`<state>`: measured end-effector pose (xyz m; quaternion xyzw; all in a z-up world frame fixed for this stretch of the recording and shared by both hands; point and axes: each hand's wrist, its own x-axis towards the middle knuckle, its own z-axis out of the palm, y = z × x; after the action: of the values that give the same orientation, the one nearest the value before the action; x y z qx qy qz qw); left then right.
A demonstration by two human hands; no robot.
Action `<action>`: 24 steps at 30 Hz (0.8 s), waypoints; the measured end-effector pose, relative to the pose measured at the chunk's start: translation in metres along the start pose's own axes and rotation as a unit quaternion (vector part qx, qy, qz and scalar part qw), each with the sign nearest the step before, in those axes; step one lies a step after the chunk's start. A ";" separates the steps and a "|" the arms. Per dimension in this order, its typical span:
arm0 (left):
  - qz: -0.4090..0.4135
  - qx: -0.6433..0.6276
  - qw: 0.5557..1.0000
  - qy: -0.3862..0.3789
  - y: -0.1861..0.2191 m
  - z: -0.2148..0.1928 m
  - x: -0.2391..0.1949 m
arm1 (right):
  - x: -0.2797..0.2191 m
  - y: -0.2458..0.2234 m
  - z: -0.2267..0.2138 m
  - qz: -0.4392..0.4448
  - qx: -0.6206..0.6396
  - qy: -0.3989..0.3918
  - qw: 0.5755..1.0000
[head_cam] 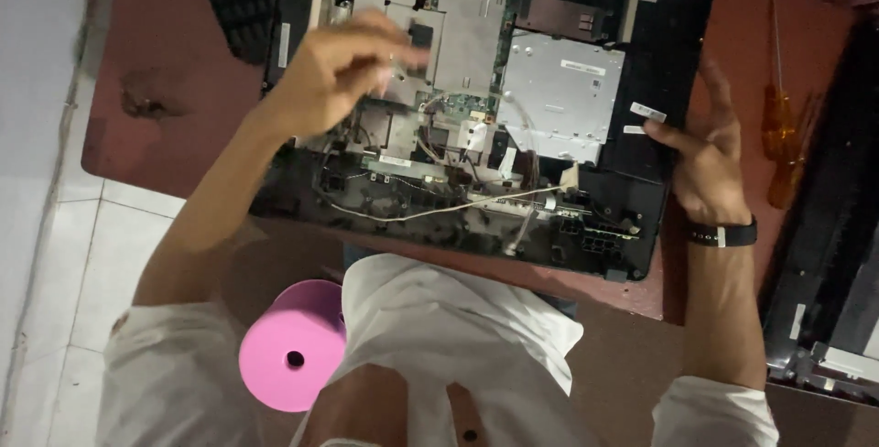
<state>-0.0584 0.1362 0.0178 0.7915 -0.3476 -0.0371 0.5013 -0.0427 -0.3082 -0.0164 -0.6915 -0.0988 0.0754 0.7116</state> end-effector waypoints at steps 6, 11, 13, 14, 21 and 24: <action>-0.057 0.021 0.997 0.044 -0.027 0.012 0.009 | -0.001 -0.002 0.007 0.002 -0.033 0.036 0.999; -0.055 0.092 0.994 0.003 -0.035 0.013 0.010 | 0.000 0.008 -0.003 -0.029 -0.044 0.023 0.998; -0.067 0.071 0.995 0.002 -0.033 0.013 0.011 | 0.000 0.007 -0.003 -0.018 -0.041 0.025 0.999; -0.077 0.051 0.996 -0.002 -0.032 0.012 0.012 | -0.001 0.006 -0.002 -0.007 -0.038 0.031 0.999; -0.110 -0.002 0.994 -0.007 -0.020 0.000 0.022 | -0.001 0.002 -0.008 0.045 -0.001 0.016 0.999; 0.044 0.148 0.984 0.087 -0.015 0.009 0.036 | -0.009 0.004 -0.023 -0.051 -0.019 -0.012 0.998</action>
<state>-0.0272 0.1124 0.0116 0.8411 -0.3385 0.1053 0.4085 -0.0458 -0.3326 -0.0211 -0.6982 -0.1437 0.0449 0.6998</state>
